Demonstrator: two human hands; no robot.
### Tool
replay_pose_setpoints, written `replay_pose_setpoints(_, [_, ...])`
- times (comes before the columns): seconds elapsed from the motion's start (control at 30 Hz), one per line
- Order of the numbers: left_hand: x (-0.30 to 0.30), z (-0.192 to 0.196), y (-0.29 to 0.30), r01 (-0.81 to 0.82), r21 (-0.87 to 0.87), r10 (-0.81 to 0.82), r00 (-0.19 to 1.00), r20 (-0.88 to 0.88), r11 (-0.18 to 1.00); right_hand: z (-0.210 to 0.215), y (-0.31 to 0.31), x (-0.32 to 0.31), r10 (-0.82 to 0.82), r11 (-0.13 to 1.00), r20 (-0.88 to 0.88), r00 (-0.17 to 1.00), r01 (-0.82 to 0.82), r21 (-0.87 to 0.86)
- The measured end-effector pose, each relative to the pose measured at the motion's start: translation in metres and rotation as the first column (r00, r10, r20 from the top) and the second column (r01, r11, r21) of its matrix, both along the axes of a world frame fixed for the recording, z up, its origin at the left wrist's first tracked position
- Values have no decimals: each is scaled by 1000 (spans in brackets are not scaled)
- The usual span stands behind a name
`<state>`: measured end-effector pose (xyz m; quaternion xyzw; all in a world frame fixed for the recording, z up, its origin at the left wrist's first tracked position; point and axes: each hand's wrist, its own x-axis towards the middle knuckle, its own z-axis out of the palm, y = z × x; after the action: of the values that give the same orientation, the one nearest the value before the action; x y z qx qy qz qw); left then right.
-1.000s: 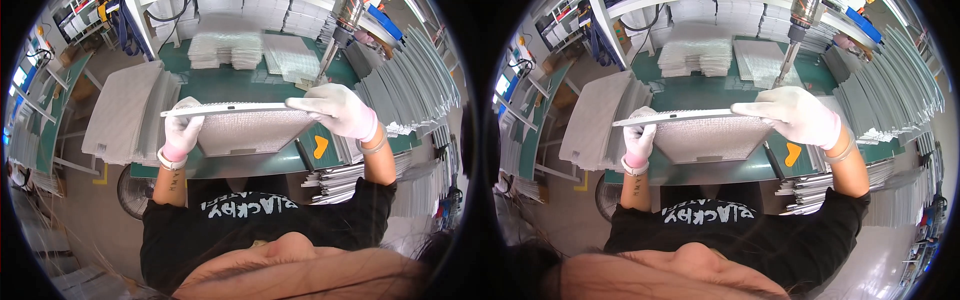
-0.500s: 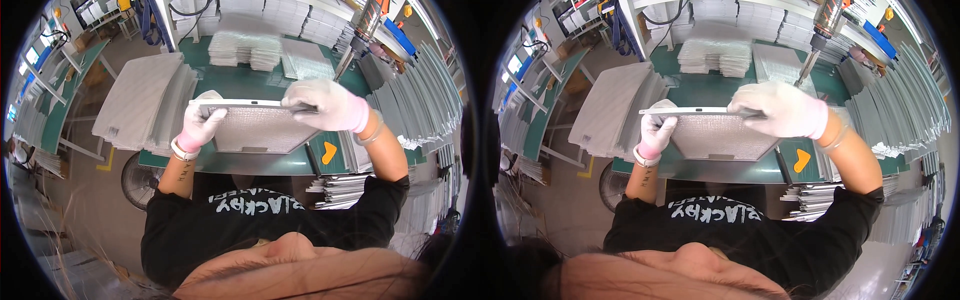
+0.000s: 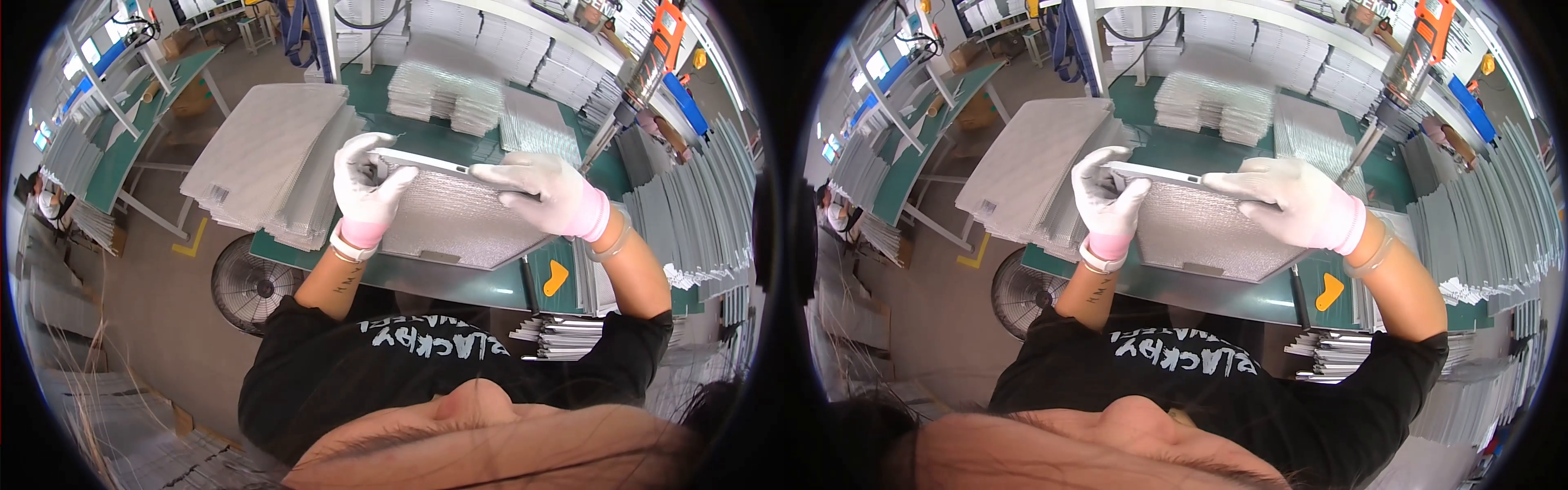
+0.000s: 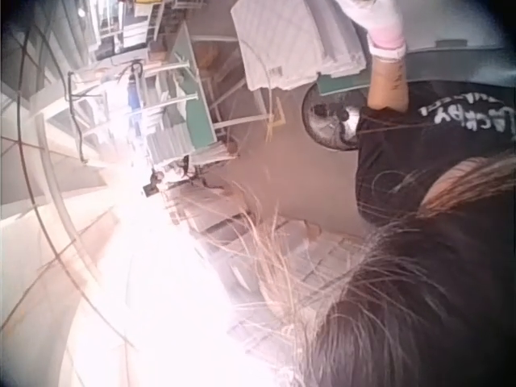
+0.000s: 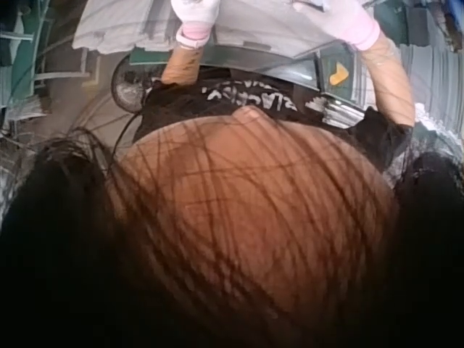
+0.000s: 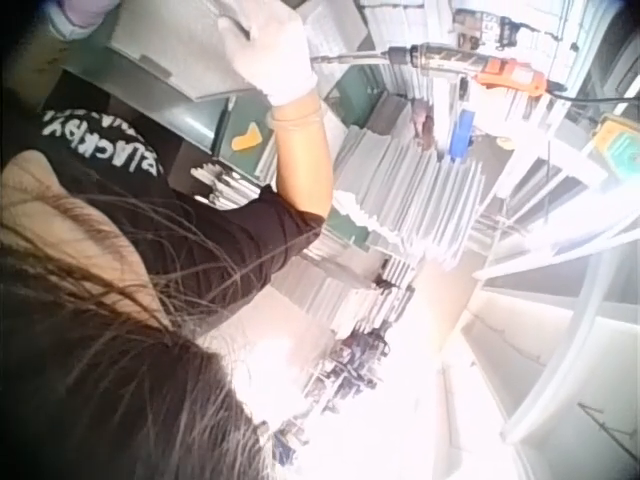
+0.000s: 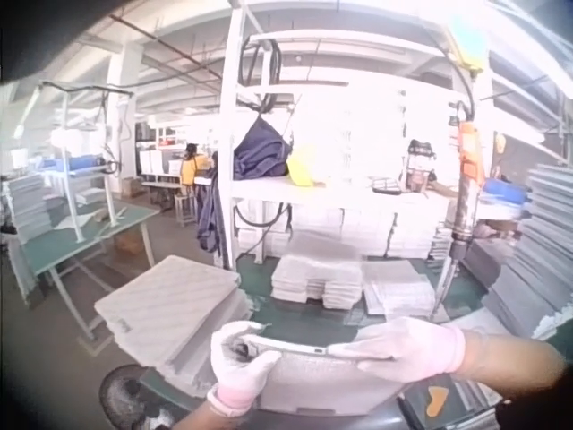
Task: Assembling mesh range hood filters by inserting them into metal frames and securing them.
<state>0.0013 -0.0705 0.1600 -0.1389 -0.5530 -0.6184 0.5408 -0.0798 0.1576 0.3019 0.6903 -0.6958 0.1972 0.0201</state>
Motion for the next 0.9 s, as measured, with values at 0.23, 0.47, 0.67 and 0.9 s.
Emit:
replay_pose_setpoints(0.23, [0, 10, 3, -477, -308, 541, 823, 172, 823, 0, -4, -3, -97, 995, -7, 995, 97, 30])
replay_pose_setpoints(0.47, [-9, 1, -7, -525, -352, 545, 837, -48, 775, 2, -8, -3, -85, 995, -8, 996, 85, 47])
replay_pose_setpoints(0.67, [-8, 1, -6, -472, -367, 503, 864, -12, 802, 0, -10, -2, -114, 993, 5, 994, 113, 45])
replay_pose_setpoints(0.9, [-6, -4, -7, -277, -269, 318, 940, 122, 922, 1, -11, -1, -108, 994, 3, 994, 107, 33])
